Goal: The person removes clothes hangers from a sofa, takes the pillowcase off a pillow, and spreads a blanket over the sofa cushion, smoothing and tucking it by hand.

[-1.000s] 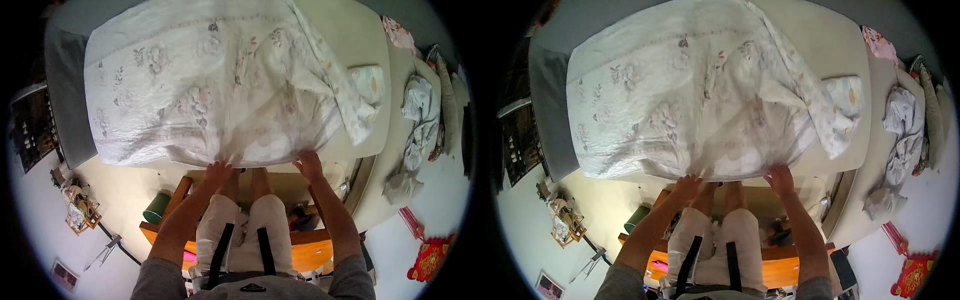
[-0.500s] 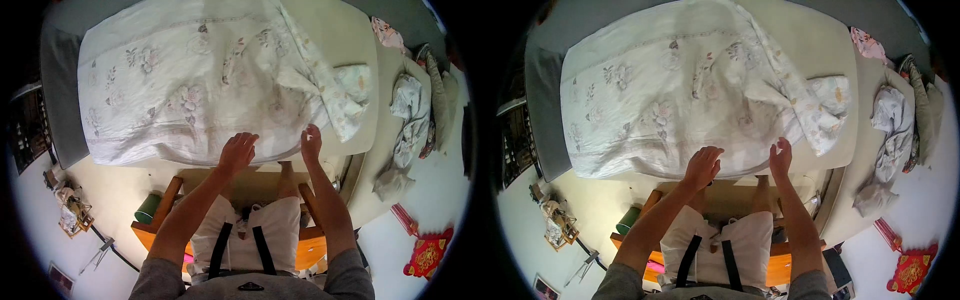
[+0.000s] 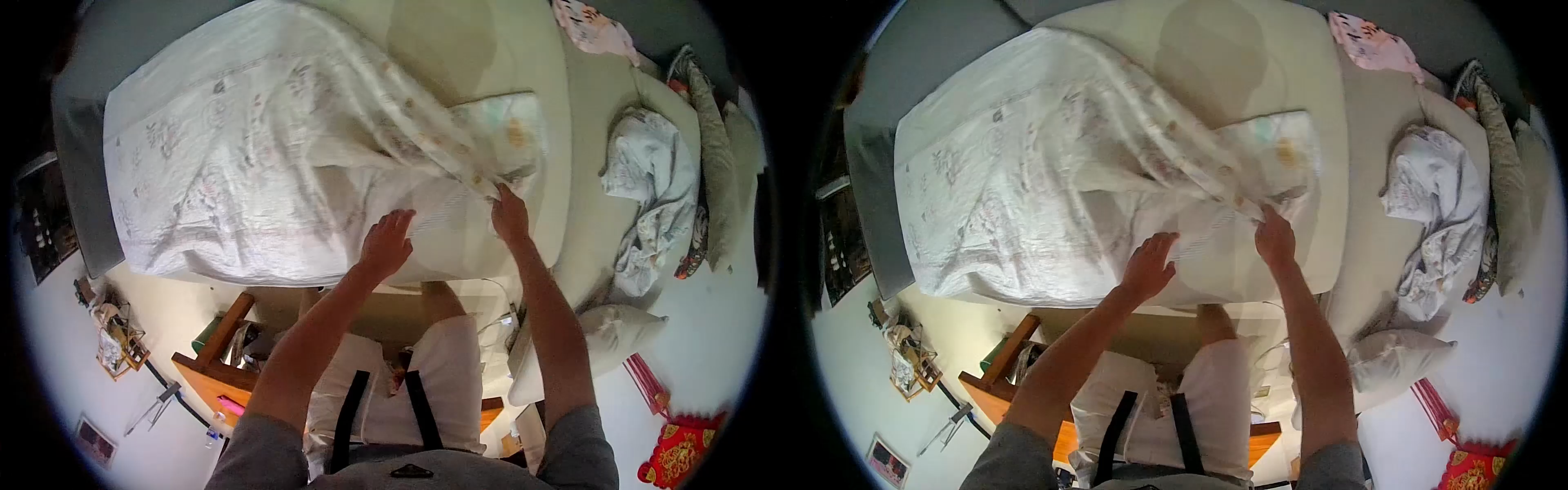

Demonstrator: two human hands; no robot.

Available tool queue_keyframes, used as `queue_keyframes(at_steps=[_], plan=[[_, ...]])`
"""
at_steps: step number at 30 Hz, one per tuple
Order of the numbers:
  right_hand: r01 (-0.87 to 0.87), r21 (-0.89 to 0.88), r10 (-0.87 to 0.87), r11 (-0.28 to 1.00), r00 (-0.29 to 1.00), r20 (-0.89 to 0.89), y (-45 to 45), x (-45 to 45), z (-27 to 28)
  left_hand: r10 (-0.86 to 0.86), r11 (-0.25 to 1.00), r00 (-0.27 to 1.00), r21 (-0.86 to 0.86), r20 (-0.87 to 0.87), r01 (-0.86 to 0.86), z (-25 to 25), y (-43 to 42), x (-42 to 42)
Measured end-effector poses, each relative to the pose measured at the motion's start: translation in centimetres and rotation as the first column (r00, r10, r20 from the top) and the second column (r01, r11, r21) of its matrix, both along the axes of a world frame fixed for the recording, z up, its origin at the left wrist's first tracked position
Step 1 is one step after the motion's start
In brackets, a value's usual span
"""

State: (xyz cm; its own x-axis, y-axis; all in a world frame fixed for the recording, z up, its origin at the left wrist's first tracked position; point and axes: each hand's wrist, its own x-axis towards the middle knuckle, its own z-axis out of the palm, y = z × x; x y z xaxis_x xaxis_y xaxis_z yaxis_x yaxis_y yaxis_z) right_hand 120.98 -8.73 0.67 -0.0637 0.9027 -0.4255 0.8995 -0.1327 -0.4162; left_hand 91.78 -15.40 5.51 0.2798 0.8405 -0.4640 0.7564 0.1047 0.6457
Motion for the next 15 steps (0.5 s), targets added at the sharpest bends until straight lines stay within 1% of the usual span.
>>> queue_keyframes(at_steps=[1,2,3,4,5,6,7,8,9,10,11,12,13,15], plan=[[-0.011,-0.084,0.005,0.996,0.997,-0.075,1.5,1.7,0.4,0.003,1.000,1.000,-0.016,-0.013,-0.003,-0.3,0.4,1.6],[-0.206,0.058,0.209,0.977,0.976,-0.061,3.6,4.6,-0.1,-0.034,0.999,0.997,-0.030,-0.071,0.032,-0.7,0.7,3.1],[-0.084,0.115,0.078,0.990,0.995,0.056,7.5,5.5,3.8,-0.070,0.997,0.989,-0.046,-0.132,0.064,-1.2,0.7,4.2],[0.041,0.174,-0.068,0.984,0.986,0.152,11.6,6.2,7.8,-0.108,0.993,0.975,-0.069,-0.193,0.097,-1.2,0.9,5.0],[-0.106,0.612,-0.060,0.783,0.968,0.244,15.2,8.7,9.5,-0.123,0.989,0.964,-0.108,-0.234,0.100,-1.0,1.4,5.7],[0.039,0.737,-0.283,0.675,0.936,0.210,17.7,6.7,15.8,-0.137,0.984,0.952,-0.146,-0.274,0.100,-0.9,1.8,6.1],[0.012,0.835,-0.239,0.550,0.960,0.143,19.0,6.2,18.7,-0.154,0.977,0.938,-0.188,-0.311,0.098,-0.8,2.0,6.5],[-0.002,0.911,-0.186,0.413,0.979,0.086,19.6,6.0,19.9,-0.178,0.978,0.924,-0.163,-0.339,0.128,-0.8,1.9,6.7],[0.027,0.873,-0.092,0.486,0.996,0.021,18.5,5.1,19.3,-0.201,0.977,0.909,-0.138,-0.364,0.161,-1.3,1.6,6.5],[0.052,0.862,-0.019,0.504,0.999,-0.049,16.4,4.1,16.1,-0.223,0.974,0.895,-0.112,-0.387,0.195,-2.0,1.4,6.3],[0.123,0.699,-0.064,0.704,0.992,-0.110,13.8,2.6,13.9,-0.219,0.974,0.891,-0.031,-0.398,0.225,-2.8,1.0,6.0],[0.123,0.649,-0.061,0.751,0.991,-0.117,10.4,0.7,11.6,-0.212,0.966,0.888,0.048,-0.408,0.252,-3.6,0.3,5.6],[0.197,0.427,-0.081,0.883,0.958,-0.276,8.0,0.0,9.8,-0.205,0.952,0.885,0.125,-0.417,0.279,-4.3,-0.1,5.5],[0.477,0.218,-0.353,0.852,0.829,-0.435,1.7,-0.2,1.8,-0.159,0.930,0.886,0.236,-0.435,0.282,-5.4,-0.2,5.4]])
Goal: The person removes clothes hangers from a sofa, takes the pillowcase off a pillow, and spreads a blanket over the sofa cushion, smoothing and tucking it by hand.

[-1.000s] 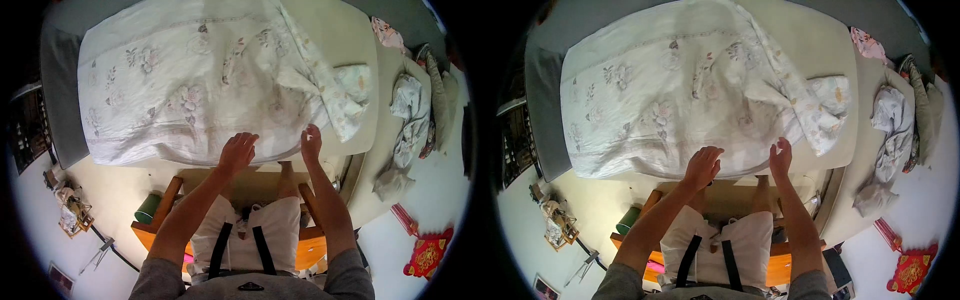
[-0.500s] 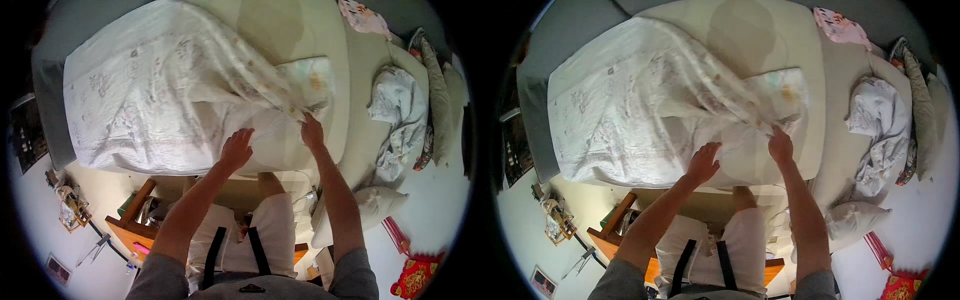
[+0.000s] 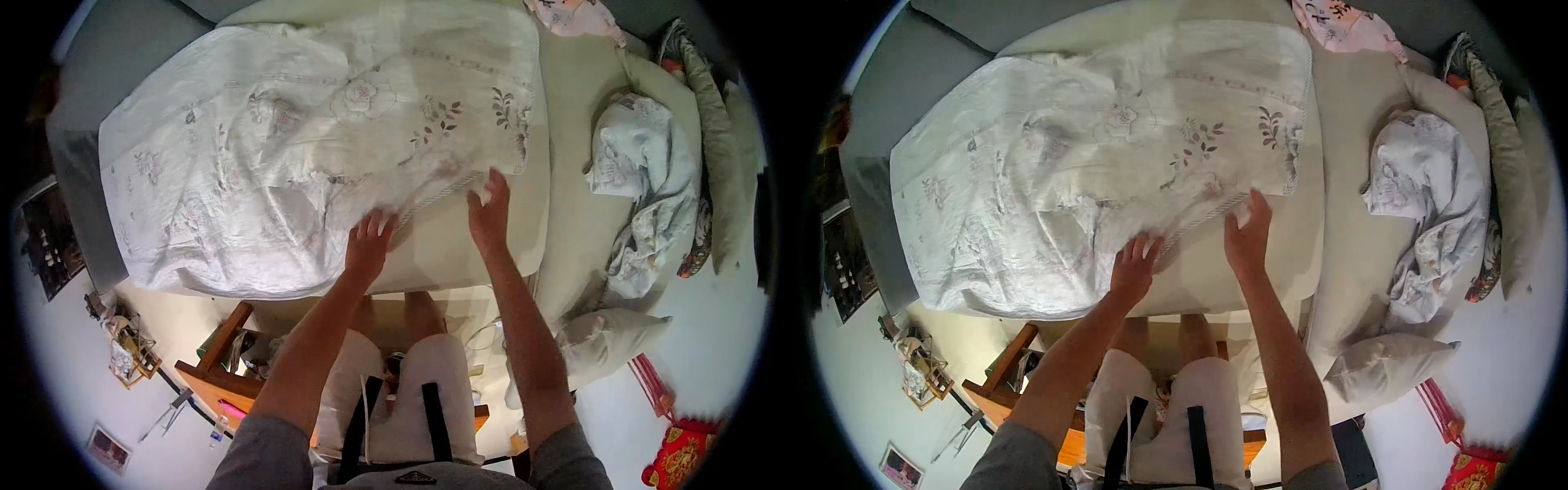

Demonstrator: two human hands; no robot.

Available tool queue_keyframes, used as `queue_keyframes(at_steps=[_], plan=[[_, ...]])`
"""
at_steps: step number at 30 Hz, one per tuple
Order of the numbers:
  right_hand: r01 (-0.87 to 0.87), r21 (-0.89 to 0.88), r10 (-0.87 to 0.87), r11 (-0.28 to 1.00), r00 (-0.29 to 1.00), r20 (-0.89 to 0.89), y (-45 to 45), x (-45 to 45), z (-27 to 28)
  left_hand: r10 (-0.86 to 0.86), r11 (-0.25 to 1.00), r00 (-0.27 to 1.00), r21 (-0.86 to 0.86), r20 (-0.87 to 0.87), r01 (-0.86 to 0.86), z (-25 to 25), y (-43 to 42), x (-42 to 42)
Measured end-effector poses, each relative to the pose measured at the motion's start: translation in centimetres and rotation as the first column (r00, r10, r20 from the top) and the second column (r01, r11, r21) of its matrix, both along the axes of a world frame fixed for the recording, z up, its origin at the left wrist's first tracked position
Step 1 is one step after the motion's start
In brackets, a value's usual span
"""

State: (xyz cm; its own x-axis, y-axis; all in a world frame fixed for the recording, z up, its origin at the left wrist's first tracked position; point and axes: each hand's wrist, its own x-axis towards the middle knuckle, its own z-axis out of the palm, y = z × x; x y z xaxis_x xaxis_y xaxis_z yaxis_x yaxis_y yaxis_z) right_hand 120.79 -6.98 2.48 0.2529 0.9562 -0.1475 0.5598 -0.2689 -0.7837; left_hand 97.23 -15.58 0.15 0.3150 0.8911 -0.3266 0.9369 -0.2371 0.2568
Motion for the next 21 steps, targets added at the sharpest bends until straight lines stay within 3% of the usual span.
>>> queue_keyframes(at_steps=[1,2,5,7,11,14,17,19,20,21], plan=[[0.175,-0.260,-0.235,0.950,0.947,-0.220,-1.0,-0.2,-0.1,0.000,0.998,1.000,0.055,-0.001,0.001,-0.1,0.0,-0.1],[0.264,-0.530,-0.493,0.806,0.796,-0.352,-1.6,-0.5,-0.4,0.011,1.000,1.000,0.023,0.011,-0.011,-0.4,0.2,-0.2],[0.221,-0.648,-0.645,0.729,0.538,-0.542,-3.9,2.1,-6.1,0.046,0.997,0.992,-0.074,0.119,-0.038,-0.5,1.2,-0.5],[0.281,-0.639,-0.673,0.716,0.517,-0.528,-2.1,1.6,-4.7,0.074,0.990,0.954,-0.140,0.289,-0.034,-0.4,1.2,-0.8],[0.356,-0.693,-0.749,0.626,0.522,-0.408,1.3,-0.5,-2.3,-0.129,0.898,0.897,-0.334,0.424,0.287,6.6,2.2,-1.8],[0.229,-0.658,-0.696,0.718,0.197,-0.691,1.5,-1.0,-2.7,-0.196,0.873,0.818,-0.283,0.540,0.397,10.3,1.3,-4.4],[0.315,-0.689,-0.718,0.652,-0.036,-0.696,1.8,0.8,0.4,-0.292,0.845,0.835,-0.284,0.466,0.453,10.3,1.7,-6.7],[0.341,-0.670,-0.680,0.659,-0.109,-0.725,0.6,4.0,1.6,-0.134,0.898,0.873,-0.315,0.468,0.306,10.1,2.2,-6.9],[0.385,-0.583,-0.605,0.716,-0.074,-0.792,0.7,4.1,4.7,-0.056,0.916,0.880,-0.326,0.471,0.233,10.1,2.5,-6.6],[0.474,-0.667,-0.701,0.575,-0.135,-0.700,-1.0,6.4,4.7,-0.024,0.899,0.899,-0.384,0.437,0.210,10.0,2.8,-5.9]])
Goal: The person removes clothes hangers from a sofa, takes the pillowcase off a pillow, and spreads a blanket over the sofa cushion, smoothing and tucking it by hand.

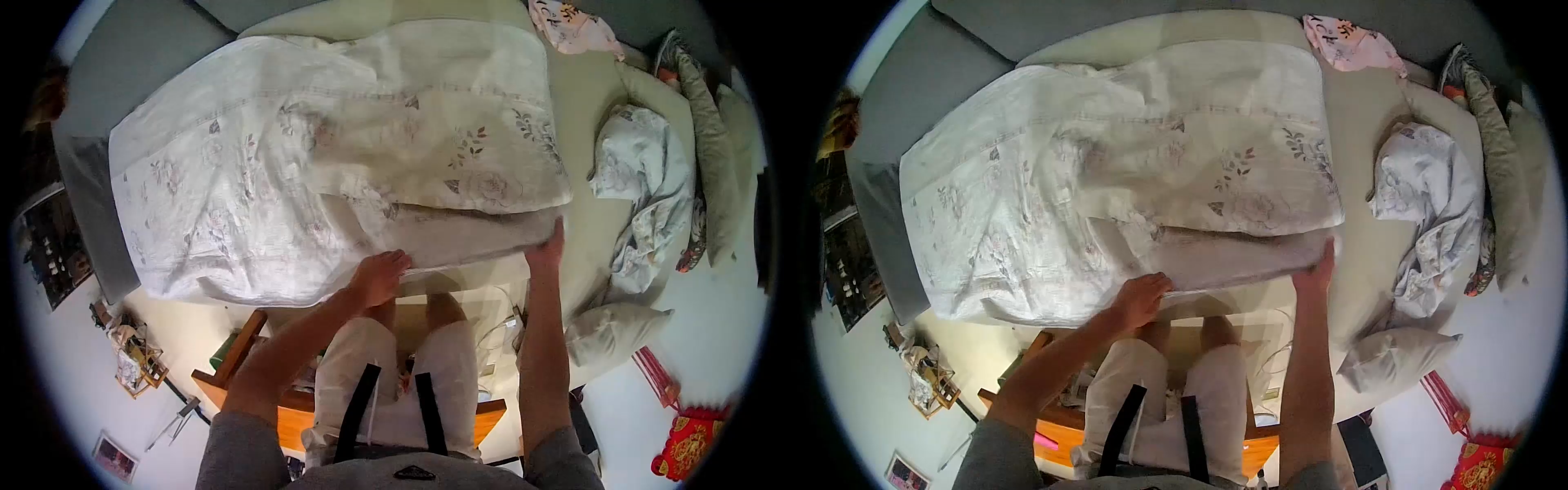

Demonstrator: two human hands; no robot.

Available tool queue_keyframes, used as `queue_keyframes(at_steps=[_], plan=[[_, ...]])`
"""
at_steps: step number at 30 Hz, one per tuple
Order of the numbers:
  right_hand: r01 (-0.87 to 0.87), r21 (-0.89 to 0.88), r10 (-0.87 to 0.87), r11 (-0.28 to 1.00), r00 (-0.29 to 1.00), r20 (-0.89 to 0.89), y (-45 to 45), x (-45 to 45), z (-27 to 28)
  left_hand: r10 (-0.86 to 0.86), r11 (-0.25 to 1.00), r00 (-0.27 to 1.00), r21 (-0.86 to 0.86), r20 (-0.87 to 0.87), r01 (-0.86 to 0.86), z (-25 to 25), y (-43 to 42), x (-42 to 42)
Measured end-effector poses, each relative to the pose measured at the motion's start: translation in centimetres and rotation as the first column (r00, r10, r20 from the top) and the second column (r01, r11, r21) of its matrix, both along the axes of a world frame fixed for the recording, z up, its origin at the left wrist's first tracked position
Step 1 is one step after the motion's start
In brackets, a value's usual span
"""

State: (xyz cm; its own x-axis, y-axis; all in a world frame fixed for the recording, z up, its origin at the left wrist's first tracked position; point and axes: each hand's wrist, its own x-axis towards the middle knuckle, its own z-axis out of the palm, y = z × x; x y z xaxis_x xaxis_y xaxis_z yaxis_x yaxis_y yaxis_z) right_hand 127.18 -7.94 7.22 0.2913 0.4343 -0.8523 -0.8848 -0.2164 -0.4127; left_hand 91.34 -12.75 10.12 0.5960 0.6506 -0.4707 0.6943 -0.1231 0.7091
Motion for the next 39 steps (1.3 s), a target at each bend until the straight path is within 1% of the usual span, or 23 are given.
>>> queue_keyframes(at_steps=[2,7,10,12,15,16,17,18,19,21,22,24,25,26,28,29,30,32,34,35,36,37,39], plan=[[-0.024,-0.002,0.024,1.000,0.990,0.137,-3.3,3.0,1.7,0.011,0.993,0.997,-0.114,-0.077,-0.019,-0.1,0.3,2.4],[-0.018,-0.163,0.068,0.986,0.950,0.306,-12.0,8.8,2.3,-0.078,0.954,0.997,-0.290,-0.017,0.069,-0.4,-1.7,7.0],[-0.022,-0.215,0.087,0.976,0.951,0.296,-14.5,9.6,0.8,-0.071,0.945,0.997,-0.319,0.014,0.072,-1.1,-2.8,9.1],[-0.090,-0.230,0.146,0.969,0.959,0.242,-14.3,9.7,-0.4,-0.096,0.938,0.995,-0.334,0.005,0.092,-0.7,-2.7,11.0],[-0.214,-0.305,0.286,0.928,0.934,0.215,-13.5,7.2,-0.6,0.087,0.986,0.974,-0.157,0.208,-0.054,-0.4,-2.6,15.4],[-0.475,-0.198,0.514,0.857,0.811,0.279,-13.4,6.4,-0.4,0.134,0.983,0.959,-0.155,0.248,-0.098,0.0,-2.1,17.4],[-0.703,-0.109,0.686,0.703,0.630,0.365,-13.3,5.6,0.0,0.178,0.978,0.941,-0.154,0.288,-0.138,0.6,-1.5,19.5],[-0.749,-0.080,0.737,0.658,0.619,0.271,-11.3,4.2,2.4,0.219,0.972,0.919,-0.153,0.329,-0.177,0.9,-1.2,21.6],[-0.789,-0.041,0.781,0.613,0.597,0.181,-9.3,3.5,4.6,0.276,0.958,0.928,-0.149,0.252,-0.245,0.8,-1.4,23.3],[-0.768,-0.061,0.729,0.638,0.577,0.369,-8.7,4.8,3.5,0.388,0.919,0.916,-0.115,0.101,-0.377,0.2,-1.3,26.5],[-0.755,-0.067,0.693,0.652,0.557,0.458,-7.9,5.7,3.4,0.492,0.870,0.861,-0.120,0.127,-0.479,0.5,-0.8,27.7],[-0.516,-0.181,0.546,0.837,0.764,0.344,-4.8,7.4,3.5,0.436,0.899,0.884,-0.116,0.168,-0.421,-0.3,-0.7,29.2],[-0.381,-0.248,0.444,0.891,0.847,0.292,-3.2,8.3,3.5,0.408,0.912,0.894,-0.115,0.186,-0.393,-0.1,-0.5,29.9],[-0.465,-0.158,0.487,0.871,0.860,0.151,-2.1,9.8,2.1,0.327,0.933,0.923,-0.223,0.202,-0.281,0.4,-0.6,30.5],[-0.590,0.059,0.592,0.805,0.794,-0.135,-0.1,12.2,-1.2,-0.002,0.946,0.984,-0.318,0.180,0.060,2.4,-0.5,31.7],[-0.657,0.016,0.656,0.754,0.752,-0.070,0.7,12.7,-1.8,-0.167,0.902,0.970,-0.370,0.177,0.223,3.0,-0.4,32.0],[-0.714,-0.033,0.715,0.699,0.700,-0.008,1.9,12.6,-1.2,-0.212,0.823,0.945,-0.476,0.247,0.309,3.3,-0.2,31.7],[-0.790,-0.093,0.795,0.606,0.602,0.077,2.4,12.5,-1.2,-0.257,0.596,0.877,-0.648,0.406,0.474,3.8,-0.4,30.6],[-0.840,-0.109,0.844,0.532,0.516,0.147,2.5,12.9,-1.9,0.095,0.773,0.908,-0.605,0.408,0.191,-1.0,-1.8,28.7],[-0.881,-0.200,0.894,0.429,0.381,0.238,2.2,13.4,-2.9,0.265,0.816,0.867,-0.577,0.421,0.031,-3.0,-1.7,28.2],[-0.896,-0.301,0.921,0.325,0.229,0.314,1.1,13.9,-4.7,0.505,0.763,0.819,-0.585,0.272,-0.276,-2.5,0.1,28.0],[-0.885,-0.408,0.926,0.225,0.065,0.371,-0.1,14.5,-6.7,0.716,0.629,0.686,-0.545,0.130,-0.554,-1.7,2.2,27.9],[-0.768,-0.466,0.731,0.439,0.003,0.682,-2.9,15.8,-12.0,0.722,0.687,0.689,-0.196,0.069,-0.700,-2.0,5.0,26.4]])
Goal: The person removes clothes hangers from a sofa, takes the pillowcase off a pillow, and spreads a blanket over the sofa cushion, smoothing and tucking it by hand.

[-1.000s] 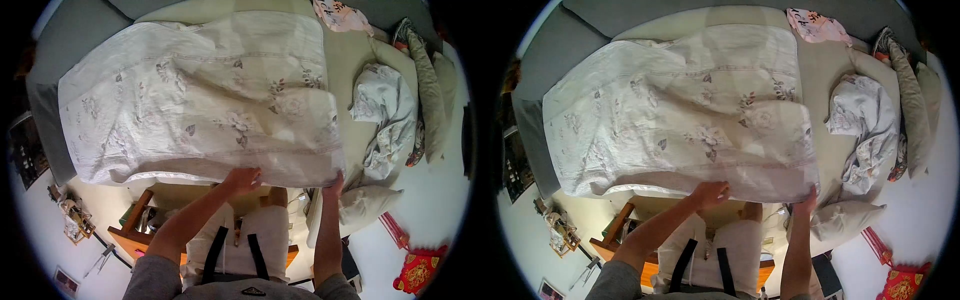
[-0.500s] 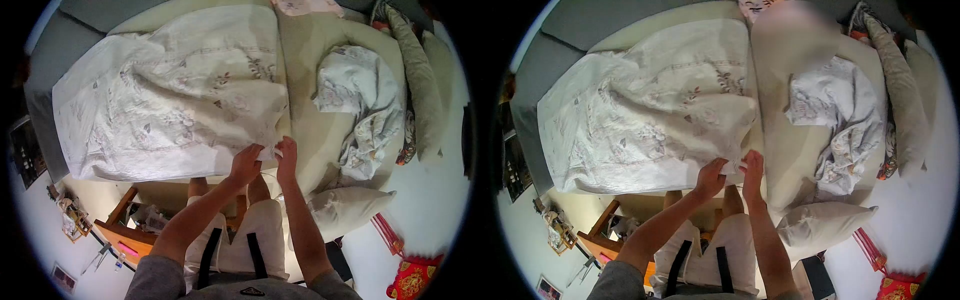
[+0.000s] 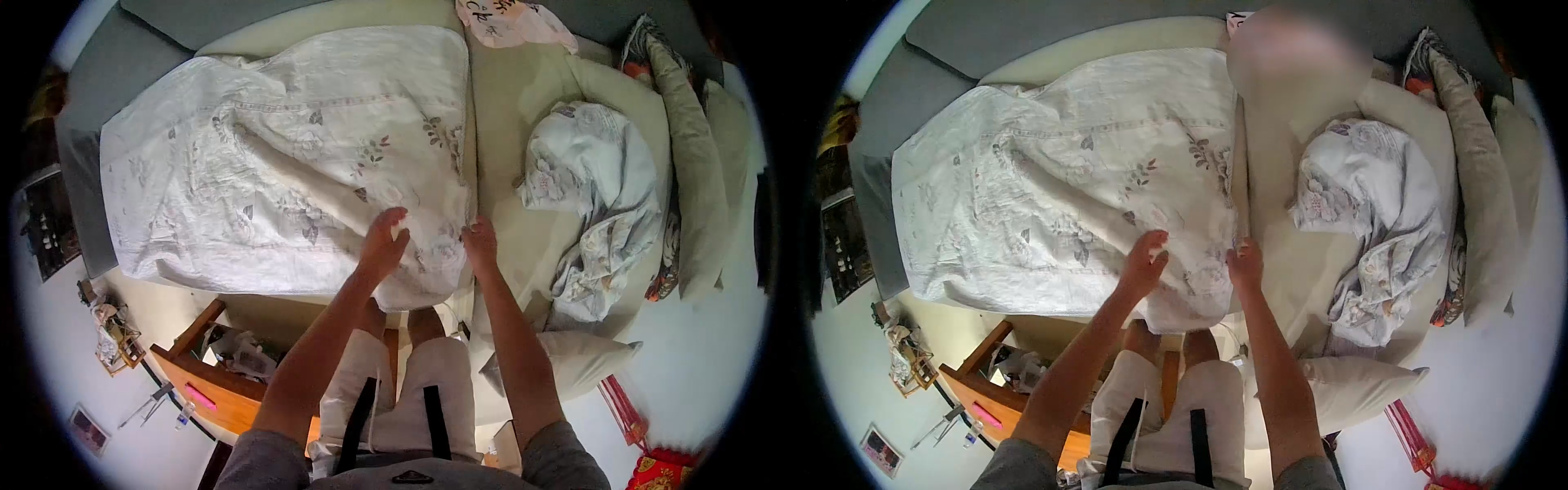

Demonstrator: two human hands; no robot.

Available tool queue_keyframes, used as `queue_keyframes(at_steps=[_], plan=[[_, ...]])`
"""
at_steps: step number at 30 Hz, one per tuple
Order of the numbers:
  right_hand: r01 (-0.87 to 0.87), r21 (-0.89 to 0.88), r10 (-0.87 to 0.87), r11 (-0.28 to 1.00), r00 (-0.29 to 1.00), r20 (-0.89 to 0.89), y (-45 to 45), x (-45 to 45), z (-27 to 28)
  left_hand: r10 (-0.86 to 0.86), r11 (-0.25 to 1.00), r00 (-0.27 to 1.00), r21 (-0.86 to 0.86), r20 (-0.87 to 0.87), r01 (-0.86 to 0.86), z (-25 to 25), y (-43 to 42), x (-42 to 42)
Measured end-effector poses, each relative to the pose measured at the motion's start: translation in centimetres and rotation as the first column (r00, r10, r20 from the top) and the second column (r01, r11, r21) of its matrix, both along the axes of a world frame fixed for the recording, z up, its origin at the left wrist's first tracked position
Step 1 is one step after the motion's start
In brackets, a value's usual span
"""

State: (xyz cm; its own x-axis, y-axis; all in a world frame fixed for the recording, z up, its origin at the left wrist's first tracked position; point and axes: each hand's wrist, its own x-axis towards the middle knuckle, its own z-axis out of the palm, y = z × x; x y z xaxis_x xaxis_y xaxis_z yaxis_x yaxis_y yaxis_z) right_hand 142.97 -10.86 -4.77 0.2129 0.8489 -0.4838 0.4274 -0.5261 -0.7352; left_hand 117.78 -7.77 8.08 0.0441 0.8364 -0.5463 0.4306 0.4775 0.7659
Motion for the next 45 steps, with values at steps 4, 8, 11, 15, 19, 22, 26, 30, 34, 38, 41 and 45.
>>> queue_keyframes(at_steps=[4,8,11,15,19,22,26,30,34,38,41,45], plan=[[0.113,0.081,-0.113,0.990,0.994,0.000,5.5,-2.9,7.2,-0.076,0.969,0.986,0.220,-0.151,0.109,-1.5,4.1,-1.6],[0.051,0.061,-0.049,0.997,0.999,-0.020,10.4,-5.0,7.9,-0.024,0.952,0.980,0.294,-0.197,0.083,-1.6,7.4,-3.9],[0.012,0.115,-0.008,0.993,1.000,-0.027,15.3,-7.9,8.8,-0.042,0.986,0.982,0.151,-0.183,0.070,-1.6,11.2,-6.3],[-0.073,0.172,0.059,0.982,0.995,0.081,23.7,-10.2,6.1,-0.278,0.939,0.949,-0.250,-0.148,0.236,-3.2,18.0,-8.5],[-0.077,0.263,0.069,0.962,0.997,0.040,33.8,-11.8,3.0,-0.042,0.962,0.925,0.236,-0.378,0.140,-8.5,24.7,-7.8],[-0.222,0.377,0.187,0.899,0.974,0.126,39.8,-12.1,-0.2,-0.036,0.775,0.711,0.430,-0.702,0.463,-12.0,30.5,-7.1],[-0.280,0.162,0.252,0.946,0.953,0.170,44.2,-11.7,-4.0,-0.048,0.972,0.839,0.167,-0.542,0.163,-13.4,37.3,-6.4],[-0.093,0.052,0.100,0.994,0.979,-0.178,44.9,-11.4,-4.4,0.062,0.979,0.919,0.201,-0.389,0.019,-18.5,39.7,-7.5],[0.016,0.067,-0.001,0.998,0.973,-0.230,45.2,-11.8,-6.3,0.229,0.973,0.973,0.007,0.007,-0.229,-17.7,40.7,-8.0],[-0.001,0.012,0.004,1.000,0.958,-0.287,45.3,-11.2,-6.5,0.304,0.953,0.932,-0.061,0.196,-0.298,-18.7,40.7,-8.8],[-0.025,0.050,0.039,0.998,0.948,-0.317,45.2,-10.9,-7.3,0.369,0.930,0.869,-0.130,0.329,-0.345,-18.7,40.8,-9.2],[-0.018,0.047,0.032,0.999,0.947,-0.320,44.5,-10.8,-5.9,0.426,0.903,0.833,-0.106,0.354,-0.417,-18.4,39.7,-8.6]])
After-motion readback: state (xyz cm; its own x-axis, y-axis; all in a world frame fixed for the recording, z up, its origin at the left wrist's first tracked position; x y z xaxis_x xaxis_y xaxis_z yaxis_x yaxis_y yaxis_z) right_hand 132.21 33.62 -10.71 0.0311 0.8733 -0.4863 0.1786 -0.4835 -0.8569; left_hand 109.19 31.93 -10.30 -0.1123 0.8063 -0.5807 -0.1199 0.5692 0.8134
